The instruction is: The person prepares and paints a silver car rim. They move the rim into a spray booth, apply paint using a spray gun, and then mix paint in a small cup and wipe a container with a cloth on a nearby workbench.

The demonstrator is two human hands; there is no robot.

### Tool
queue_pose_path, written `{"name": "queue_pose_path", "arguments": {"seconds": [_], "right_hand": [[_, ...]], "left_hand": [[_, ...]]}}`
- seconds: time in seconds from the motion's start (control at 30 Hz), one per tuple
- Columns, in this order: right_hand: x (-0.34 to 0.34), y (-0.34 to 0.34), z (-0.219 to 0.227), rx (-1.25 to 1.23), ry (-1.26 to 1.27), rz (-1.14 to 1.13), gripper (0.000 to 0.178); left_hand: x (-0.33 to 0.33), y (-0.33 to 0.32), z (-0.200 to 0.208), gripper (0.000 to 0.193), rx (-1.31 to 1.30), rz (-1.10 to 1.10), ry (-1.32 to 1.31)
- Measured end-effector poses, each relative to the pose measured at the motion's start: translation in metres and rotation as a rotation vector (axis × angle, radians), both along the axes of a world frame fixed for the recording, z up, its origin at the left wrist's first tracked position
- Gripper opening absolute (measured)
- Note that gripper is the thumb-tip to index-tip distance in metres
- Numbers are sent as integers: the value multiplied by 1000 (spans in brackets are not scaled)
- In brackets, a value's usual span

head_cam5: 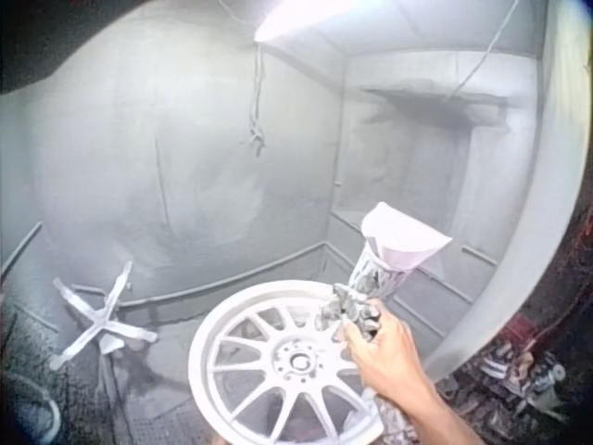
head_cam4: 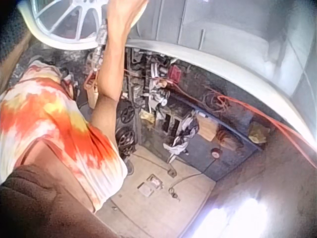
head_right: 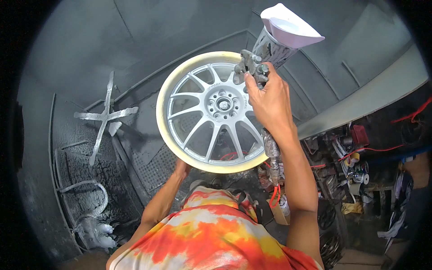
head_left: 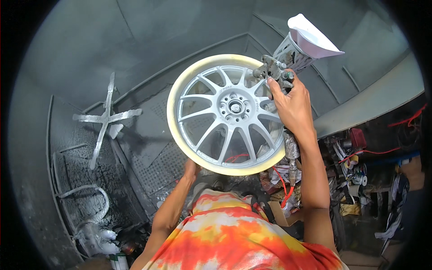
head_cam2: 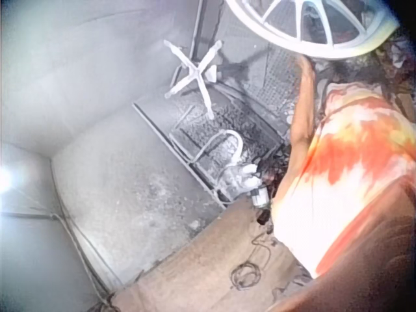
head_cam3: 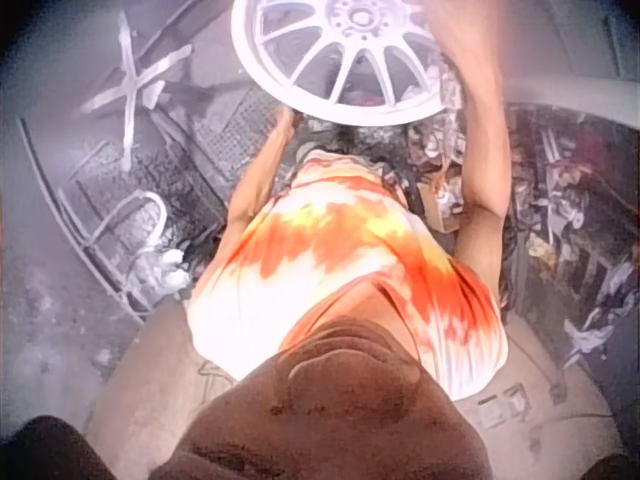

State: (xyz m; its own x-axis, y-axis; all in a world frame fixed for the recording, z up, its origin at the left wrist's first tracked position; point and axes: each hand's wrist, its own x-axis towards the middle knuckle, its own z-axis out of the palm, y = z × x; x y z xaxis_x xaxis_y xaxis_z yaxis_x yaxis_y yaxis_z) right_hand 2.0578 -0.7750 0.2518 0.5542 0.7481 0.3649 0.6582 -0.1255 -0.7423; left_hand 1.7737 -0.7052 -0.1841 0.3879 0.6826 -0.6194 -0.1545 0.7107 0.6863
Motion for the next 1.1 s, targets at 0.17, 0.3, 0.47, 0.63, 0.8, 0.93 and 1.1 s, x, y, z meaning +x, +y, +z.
{"name": "queue_pose_path", "arguments": {"seconds": [0.17, 0.3, 0.47, 0.63, 0.8, 0.93, 1.1], "right_hand": [[2, -4, 0, 2, -37, -61, 27], [0, -9, 3, 6, 40, -43, 29], [5, -22, 6, 26, 133, 16, 32], [30, -61, 17, -6, 53, -103, 34], [36, -137, 45, -195, 105, -146, 30], [20, -182, 64, -305, 135, -126, 30], [-6, -212, 78, -298, 487, -189, 29]], "left_hand": [[0, -26, -15, 37, -56, -60, -83], [9, -51, -9, 47, -136, -113, -188], [33, -83, 6, 71, -197, -83, -169], [58, -113, 15, 78, -314, 64, -297], [86, -137, 8, 88, -346, 211, -264], [103, -149, 5, 90, -378, 261, -285], [119, -161, 14, 93, -377, 309, -327]]}}
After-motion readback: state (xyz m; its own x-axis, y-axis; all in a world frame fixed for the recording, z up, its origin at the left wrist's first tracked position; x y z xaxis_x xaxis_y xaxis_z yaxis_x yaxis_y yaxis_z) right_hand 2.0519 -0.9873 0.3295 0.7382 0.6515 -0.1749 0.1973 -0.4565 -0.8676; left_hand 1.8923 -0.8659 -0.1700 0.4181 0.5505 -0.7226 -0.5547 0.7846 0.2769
